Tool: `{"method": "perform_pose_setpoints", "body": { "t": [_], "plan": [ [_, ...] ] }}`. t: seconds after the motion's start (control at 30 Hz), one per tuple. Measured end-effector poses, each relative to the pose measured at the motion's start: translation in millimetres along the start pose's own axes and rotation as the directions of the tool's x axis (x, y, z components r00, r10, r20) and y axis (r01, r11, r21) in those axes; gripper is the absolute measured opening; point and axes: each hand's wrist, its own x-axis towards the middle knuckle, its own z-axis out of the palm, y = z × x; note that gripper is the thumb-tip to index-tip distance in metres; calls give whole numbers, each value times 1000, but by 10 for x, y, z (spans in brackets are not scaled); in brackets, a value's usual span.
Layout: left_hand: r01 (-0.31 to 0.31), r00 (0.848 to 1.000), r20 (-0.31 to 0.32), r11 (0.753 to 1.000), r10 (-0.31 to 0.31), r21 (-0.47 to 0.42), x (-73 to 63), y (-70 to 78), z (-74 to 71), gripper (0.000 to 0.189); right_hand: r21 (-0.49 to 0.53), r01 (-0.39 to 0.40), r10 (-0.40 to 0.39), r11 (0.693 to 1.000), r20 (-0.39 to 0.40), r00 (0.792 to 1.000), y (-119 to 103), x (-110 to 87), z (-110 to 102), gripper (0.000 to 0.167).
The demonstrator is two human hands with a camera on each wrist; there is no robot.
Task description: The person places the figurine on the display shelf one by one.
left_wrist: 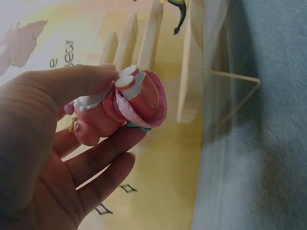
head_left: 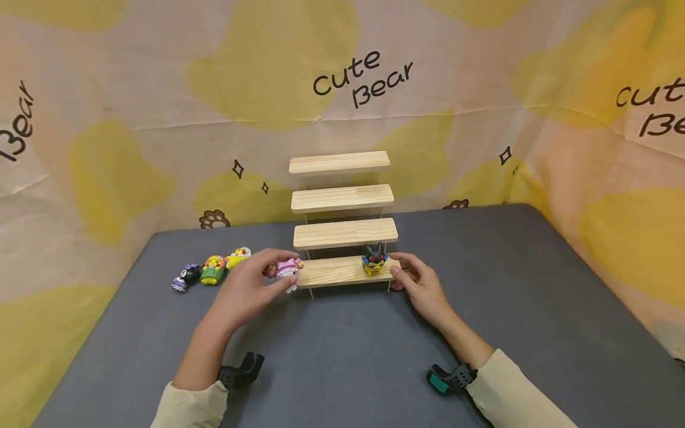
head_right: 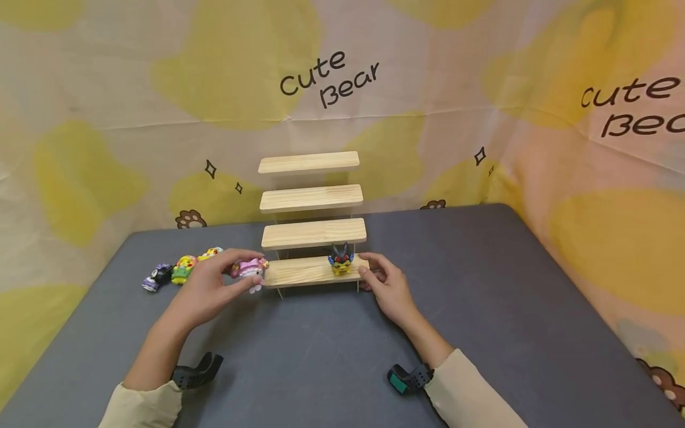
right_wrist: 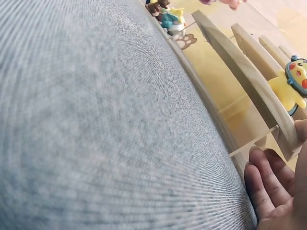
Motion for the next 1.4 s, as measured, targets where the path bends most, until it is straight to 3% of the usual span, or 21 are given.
{"method": "perform_pose_setpoints", "body": {
  "t": [0.23,0.73,1.0,1.4],
  "plan": [
    [-79,997,-10,993,78,-91,163,176,52,39,12,5,-5,1000,-3,1000,5,5,-15,32],
    [-49,997,42,959,63,-278,454,425,361,35,16,16,-16,1000,1,1000,7,6,36,32],
    [-58,994,76,977,75,-206,503,481,447,33,37,-7,8,999,-11,1000,-12,15,15,32],
    [-67,993,82,973,87,-223,518,403,543,34,11,6,-6,1000,-11,1000,-1,11,17,32]
  ]
}}
